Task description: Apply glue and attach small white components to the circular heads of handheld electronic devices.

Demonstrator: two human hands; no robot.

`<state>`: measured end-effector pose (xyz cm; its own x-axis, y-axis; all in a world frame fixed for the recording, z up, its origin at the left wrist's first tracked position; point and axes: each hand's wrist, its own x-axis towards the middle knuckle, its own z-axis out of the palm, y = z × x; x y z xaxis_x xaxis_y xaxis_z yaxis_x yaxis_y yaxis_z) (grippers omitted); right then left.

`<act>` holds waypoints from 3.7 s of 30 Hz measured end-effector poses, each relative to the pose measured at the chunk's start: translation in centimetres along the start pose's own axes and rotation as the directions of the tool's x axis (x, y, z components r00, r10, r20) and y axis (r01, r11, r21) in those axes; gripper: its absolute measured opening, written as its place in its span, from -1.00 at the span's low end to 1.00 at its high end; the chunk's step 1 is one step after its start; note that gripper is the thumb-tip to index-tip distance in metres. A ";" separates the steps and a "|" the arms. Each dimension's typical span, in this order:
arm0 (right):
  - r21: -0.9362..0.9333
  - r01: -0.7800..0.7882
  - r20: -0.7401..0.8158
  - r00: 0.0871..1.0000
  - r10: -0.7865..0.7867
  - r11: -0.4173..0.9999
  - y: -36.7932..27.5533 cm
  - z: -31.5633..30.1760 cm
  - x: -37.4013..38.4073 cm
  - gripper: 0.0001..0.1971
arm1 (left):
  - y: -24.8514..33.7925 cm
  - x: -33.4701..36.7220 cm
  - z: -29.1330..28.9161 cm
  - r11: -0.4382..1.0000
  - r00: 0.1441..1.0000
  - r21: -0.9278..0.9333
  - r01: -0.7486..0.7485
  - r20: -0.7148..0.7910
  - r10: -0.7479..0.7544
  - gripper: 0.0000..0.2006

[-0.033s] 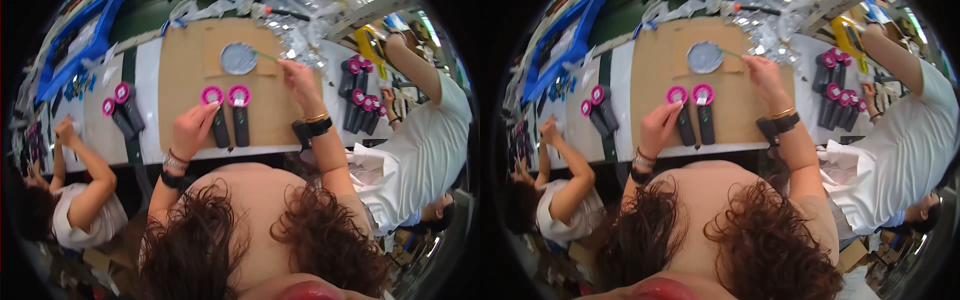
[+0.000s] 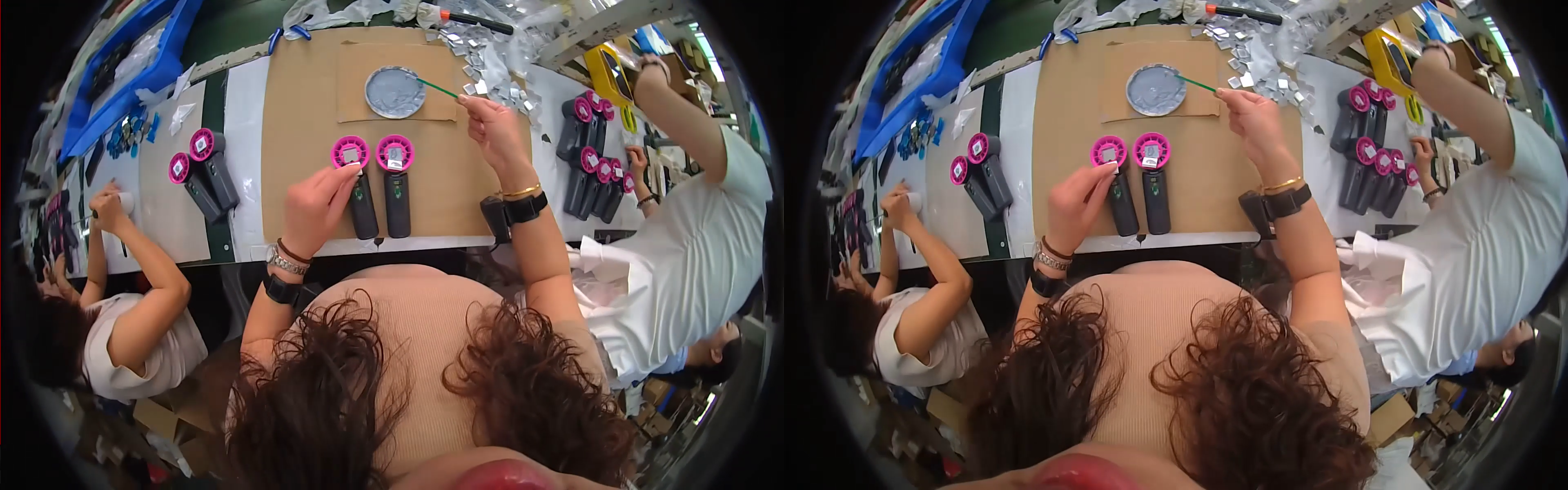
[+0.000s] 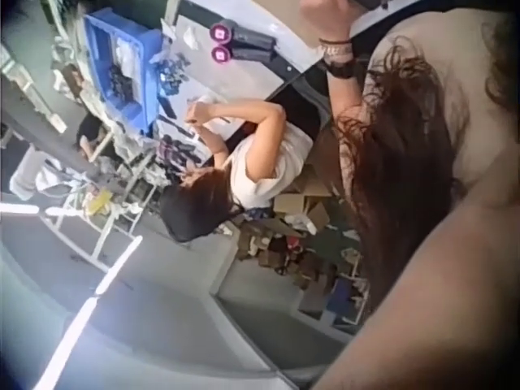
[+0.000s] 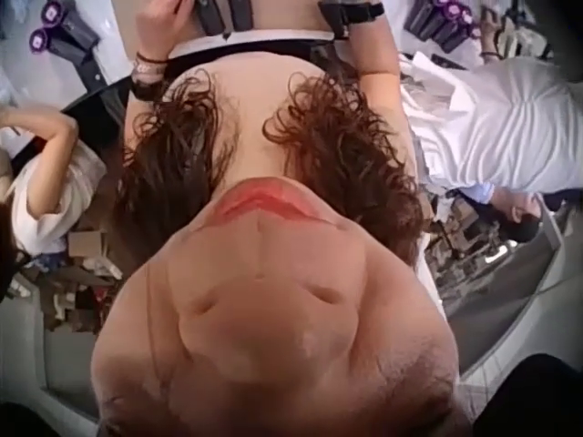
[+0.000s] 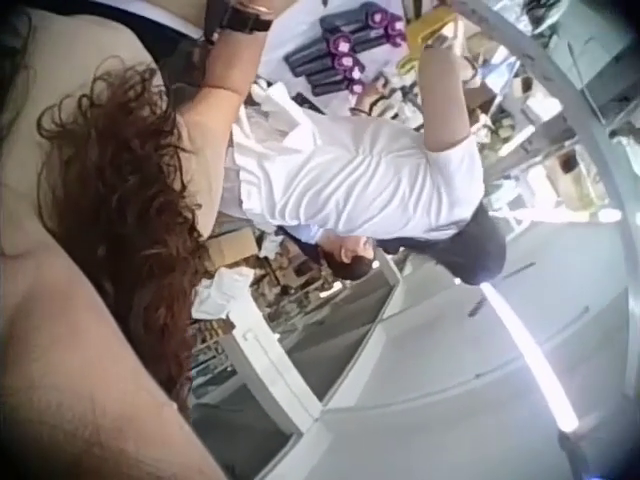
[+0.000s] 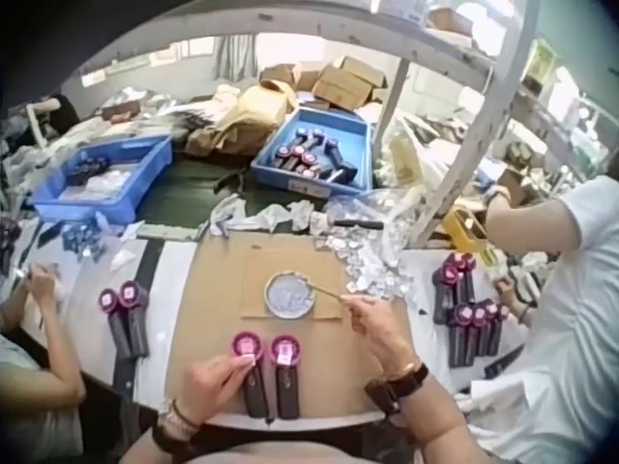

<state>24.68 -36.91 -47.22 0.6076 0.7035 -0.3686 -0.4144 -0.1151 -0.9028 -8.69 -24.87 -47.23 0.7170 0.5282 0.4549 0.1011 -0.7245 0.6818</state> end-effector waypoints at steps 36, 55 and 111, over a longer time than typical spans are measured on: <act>-0.568 0.715 0.522 0.696 -0.494 0.408 0.7 7.8 -10.1 -0.87 | -1.2 -1.5 0.5 0.994 0.995 0.109 -0.012 -0.101 0.023 -0.84; -0.360 0.899 0.853 0.209 -0.478 -0.248 -1.2 7.5 -10.0 -0.71 | -1.3 -1.4 0.1 0.991 0.996 0.132 -0.024 -0.085 0.036 -0.85; -0.803 0.537 0.340 0.768 -0.542 0.258 -0.7 -6.8 -1.8 -0.82 | 2.5 3.6 1.2 0.983 0.999 0.178 -0.048 0.018 0.046 -0.41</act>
<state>28.44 -42.87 -47.40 0.4610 0.8415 0.2818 0.7639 -0.2146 -0.6086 -5.08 -25.30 -44.55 0.7335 0.4861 0.4751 0.1874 -0.8165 0.5461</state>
